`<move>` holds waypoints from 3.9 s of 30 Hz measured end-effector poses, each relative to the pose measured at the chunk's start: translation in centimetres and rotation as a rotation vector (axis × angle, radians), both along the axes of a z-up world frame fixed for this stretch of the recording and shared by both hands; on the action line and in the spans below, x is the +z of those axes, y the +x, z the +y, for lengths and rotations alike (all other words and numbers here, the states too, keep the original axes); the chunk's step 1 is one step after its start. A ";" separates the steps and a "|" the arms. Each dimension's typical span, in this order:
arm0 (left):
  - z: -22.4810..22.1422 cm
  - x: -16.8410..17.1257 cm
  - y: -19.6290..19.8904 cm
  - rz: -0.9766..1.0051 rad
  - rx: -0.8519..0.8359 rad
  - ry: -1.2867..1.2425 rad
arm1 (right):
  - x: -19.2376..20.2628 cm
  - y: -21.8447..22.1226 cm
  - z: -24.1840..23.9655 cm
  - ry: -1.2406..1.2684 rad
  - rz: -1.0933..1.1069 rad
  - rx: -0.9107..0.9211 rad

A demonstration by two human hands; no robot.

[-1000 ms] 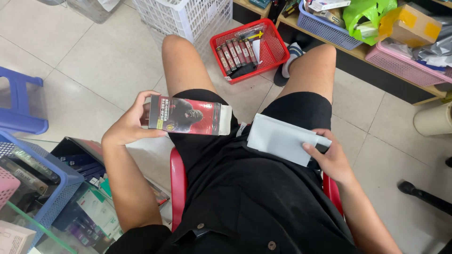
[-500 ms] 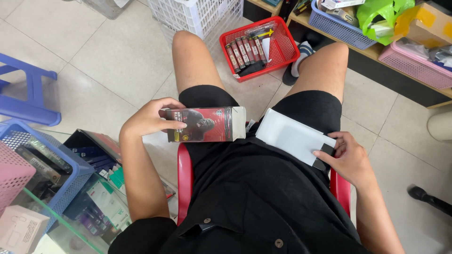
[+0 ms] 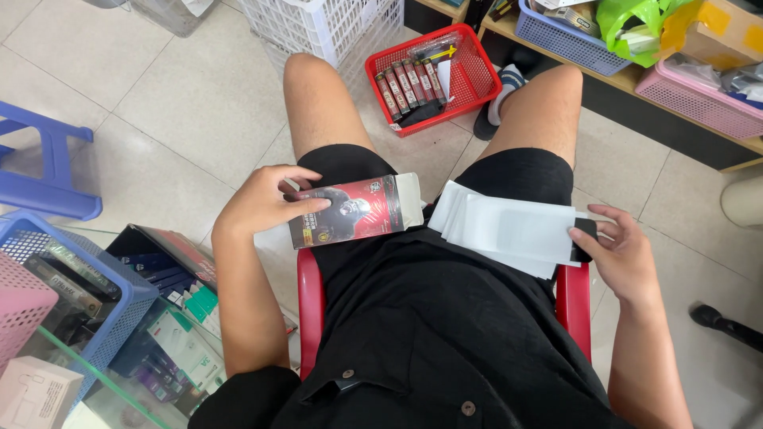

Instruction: The recorder is unpacking a mobile screen replacement kit and inspecting the screen.

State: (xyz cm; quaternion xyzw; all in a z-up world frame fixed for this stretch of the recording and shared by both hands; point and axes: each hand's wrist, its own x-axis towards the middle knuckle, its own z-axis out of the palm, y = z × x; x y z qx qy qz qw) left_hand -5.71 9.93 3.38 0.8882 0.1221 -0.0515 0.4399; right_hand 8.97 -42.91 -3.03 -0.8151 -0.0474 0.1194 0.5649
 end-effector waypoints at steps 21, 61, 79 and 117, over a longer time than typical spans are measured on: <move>-3.7 2.0 1.0 -0.562 -0.026 0.163 | -1.4 1.8 -4.4 0.020 0.082 -0.005; -18.9 -4.3 2.6 -0.199 -0.766 -1.473 | 14.1 -2.6 16.2 0.305 -0.233 0.573; -19.2 -4.2 3.0 -0.592 -0.164 -1.807 | 6.7 -3.3 18.9 -0.123 -1.449 1.045; -19.1 -2.9 0.3 -0.268 -0.400 -1.505 | 13.1 0.3 19.6 -0.092 -1.109 0.664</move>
